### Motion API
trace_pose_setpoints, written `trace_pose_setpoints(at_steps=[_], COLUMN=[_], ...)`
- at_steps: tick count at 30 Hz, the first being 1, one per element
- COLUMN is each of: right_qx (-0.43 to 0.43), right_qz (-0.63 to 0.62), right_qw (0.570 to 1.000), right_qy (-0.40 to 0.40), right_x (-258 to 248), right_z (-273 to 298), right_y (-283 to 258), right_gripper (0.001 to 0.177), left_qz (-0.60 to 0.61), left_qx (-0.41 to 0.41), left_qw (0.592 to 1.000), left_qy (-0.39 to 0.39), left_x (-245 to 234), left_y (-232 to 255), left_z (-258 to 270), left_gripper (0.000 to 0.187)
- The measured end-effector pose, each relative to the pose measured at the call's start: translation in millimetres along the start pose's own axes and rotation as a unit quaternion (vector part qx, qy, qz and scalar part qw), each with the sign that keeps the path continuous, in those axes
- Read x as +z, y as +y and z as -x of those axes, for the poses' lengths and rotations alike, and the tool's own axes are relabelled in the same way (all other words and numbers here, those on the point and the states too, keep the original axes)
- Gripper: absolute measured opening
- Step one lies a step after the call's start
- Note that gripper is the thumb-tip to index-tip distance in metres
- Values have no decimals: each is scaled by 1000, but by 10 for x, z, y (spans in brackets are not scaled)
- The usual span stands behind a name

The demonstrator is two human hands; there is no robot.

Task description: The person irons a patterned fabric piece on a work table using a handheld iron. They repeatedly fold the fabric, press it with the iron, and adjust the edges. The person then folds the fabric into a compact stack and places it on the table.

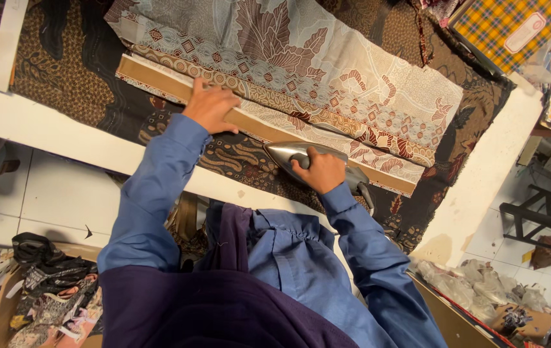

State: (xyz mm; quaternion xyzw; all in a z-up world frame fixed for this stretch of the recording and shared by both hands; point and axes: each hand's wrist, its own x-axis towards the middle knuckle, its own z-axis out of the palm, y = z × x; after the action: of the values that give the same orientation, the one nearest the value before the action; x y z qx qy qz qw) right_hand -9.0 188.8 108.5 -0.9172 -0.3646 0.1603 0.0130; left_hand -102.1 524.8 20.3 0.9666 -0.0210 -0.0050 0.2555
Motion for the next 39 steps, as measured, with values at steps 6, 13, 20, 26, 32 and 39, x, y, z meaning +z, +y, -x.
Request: trace_pose_setpoints(at_steps=[6,13,20,26,32,39], right_qx=[4,3,-15,-23,-37,-48], right_qz=[10,-8,-21,-36,-51,-47], right_qw=[1000,1000,999,999,998,997], right_qy=[14,7,21,3,14,27], right_x=[52,53,2,-36,-15,-8], right_z=[-56,-193,-390,-486,-572,-771], right_y=[-67,-185,-370,-530,-650,-894], right_gripper=[49,50,50,48,47,47], left_qz=[28,9,-22,-30,-105,-160], left_qx=[-61,-83,-79,-44,-163,-157], left_qw=[995,988,985,991,977,974], left_qy=[-69,-134,-149,-120,-93,23], left_x=[177,181,140,76,-677,-623], left_y=[-69,-80,-62,-150,-1157,-1514], left_z=[-162,-238,-229,-189,463,615], left_gripper=[31,29,32,41,54,41])
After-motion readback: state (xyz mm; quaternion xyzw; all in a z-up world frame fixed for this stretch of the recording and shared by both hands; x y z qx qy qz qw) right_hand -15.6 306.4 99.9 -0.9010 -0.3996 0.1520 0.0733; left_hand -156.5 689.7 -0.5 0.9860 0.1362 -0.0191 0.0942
